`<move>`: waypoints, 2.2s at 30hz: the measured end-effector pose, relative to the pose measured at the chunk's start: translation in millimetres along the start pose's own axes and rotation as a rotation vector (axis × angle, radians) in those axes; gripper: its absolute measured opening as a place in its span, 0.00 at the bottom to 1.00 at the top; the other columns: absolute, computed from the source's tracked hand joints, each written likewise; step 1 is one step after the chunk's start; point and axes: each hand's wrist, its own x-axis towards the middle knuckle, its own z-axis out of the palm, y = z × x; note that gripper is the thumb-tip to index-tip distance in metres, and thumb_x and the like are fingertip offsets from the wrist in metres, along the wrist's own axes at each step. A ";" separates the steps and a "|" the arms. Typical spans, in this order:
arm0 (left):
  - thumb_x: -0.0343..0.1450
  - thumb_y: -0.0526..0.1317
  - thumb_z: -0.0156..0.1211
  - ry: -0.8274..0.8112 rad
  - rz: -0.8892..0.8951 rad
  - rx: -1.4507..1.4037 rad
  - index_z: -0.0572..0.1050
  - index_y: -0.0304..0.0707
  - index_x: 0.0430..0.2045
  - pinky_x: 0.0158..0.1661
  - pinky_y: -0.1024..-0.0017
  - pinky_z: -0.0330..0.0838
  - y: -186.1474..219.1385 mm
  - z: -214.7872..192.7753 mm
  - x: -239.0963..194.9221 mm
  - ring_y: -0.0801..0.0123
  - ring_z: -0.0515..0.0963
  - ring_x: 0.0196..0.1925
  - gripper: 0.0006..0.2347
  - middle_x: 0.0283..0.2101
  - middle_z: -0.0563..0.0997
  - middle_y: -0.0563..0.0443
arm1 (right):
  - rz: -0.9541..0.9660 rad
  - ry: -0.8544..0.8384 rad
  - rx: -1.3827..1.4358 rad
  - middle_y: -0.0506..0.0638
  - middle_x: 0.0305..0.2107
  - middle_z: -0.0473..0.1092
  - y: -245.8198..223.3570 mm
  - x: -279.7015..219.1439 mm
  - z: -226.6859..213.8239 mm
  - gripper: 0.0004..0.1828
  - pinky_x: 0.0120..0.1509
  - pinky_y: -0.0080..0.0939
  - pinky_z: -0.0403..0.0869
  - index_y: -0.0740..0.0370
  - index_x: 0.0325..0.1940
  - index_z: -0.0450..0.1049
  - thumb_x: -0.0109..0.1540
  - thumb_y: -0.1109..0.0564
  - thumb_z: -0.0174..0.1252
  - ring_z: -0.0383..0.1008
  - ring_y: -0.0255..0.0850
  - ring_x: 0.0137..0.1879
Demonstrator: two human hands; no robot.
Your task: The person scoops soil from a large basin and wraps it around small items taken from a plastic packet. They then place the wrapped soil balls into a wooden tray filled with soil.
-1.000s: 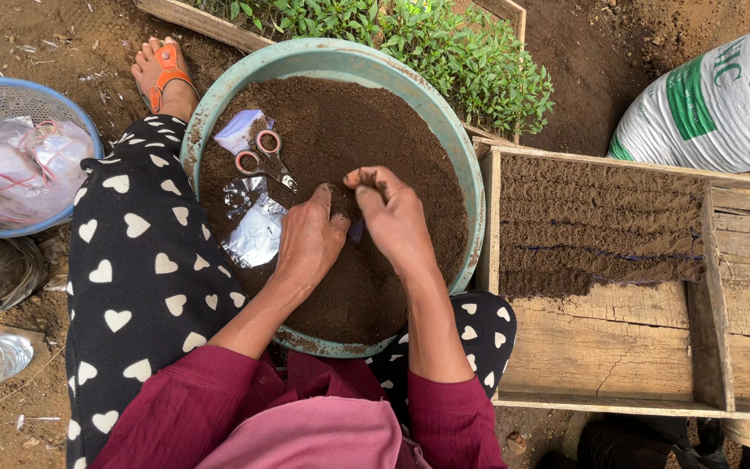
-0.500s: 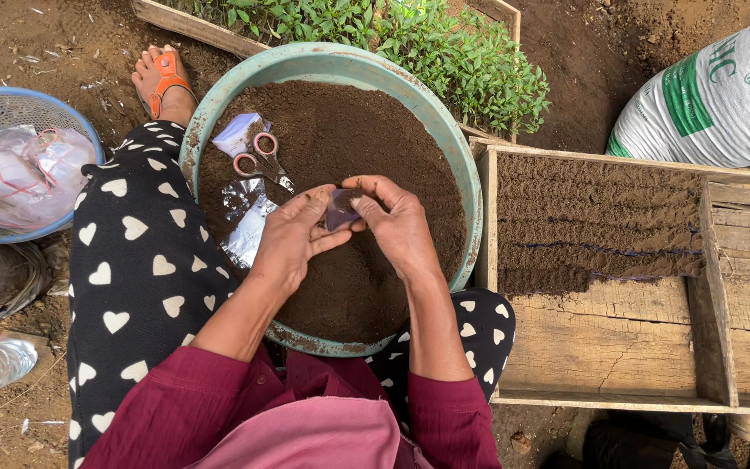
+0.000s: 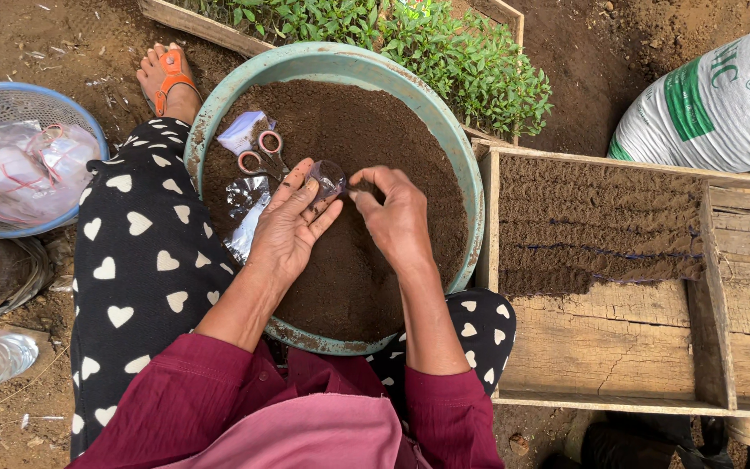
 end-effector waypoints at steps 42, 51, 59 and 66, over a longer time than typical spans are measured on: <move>0.73 0.40 0.54 -0.044 0.677 1.893 0.76 0.46 0.49 0.50 0.66 0.64 45.2 -29.5 -20.4 0.56 0.77 0.47 0.12 0.46 0.79 0.43 | 0.320 0.127 0.516 0.52 0.39 0.67 70.9 -28.7 -33.7 0.13 0.32 0.39 0.80 0.58 0.43 0.71 0.56 0.54 0.57 0.72 0.39 0.40; 0.68 0.47 0.49 0.115 0.253 2.398 0.68 0.35 0.60 0.50 0.52 0.65 65.1 -60.8 -1.3 0.32 0.71 0.52 0.25 0.48 0.75 0.19 | 0.827 0.652 0.220 0.57 0.54 0.66 190.0 -75.5 -243.7 0.12 0.46 0.36 0.80 0.57 0.50 0.67 0.63 0.62 0.51 0.71 0.49 0.55; 0.71 0.29 0.60 0.127 0.483 1.800 0.73 0.18 0.50 0.22 0.67 0.60 77.9 -246.2 96.2 0.58 0.68 0.21 0.15 0.24 0.72 0.36 | 0.971 0.585 -0.288 0.55 0.44 0.72 314.4 -64.0 -302.7 0.16 0.56 0.43 0.71 0.56 0.53 0.68 0.61 0.60 0.54 0.72 0.46 0.50; 0.78 0.28 0.59 0.133 0.662 1.726 0.73 0.23 0.53 0.26 0.69 0.61 69.3 -224.0 75.2 0.60 0.65 0.24 0.10 0.31 0.70 0.39 | 1.007 0.535 -0.067 0.55 0.58 0.63 291.9 -52.7 -289.3 0.28 0.40 0.31 0.72 0.59 0.67 0.56 0.62 0.64 0.41 0.69 0.31 0.40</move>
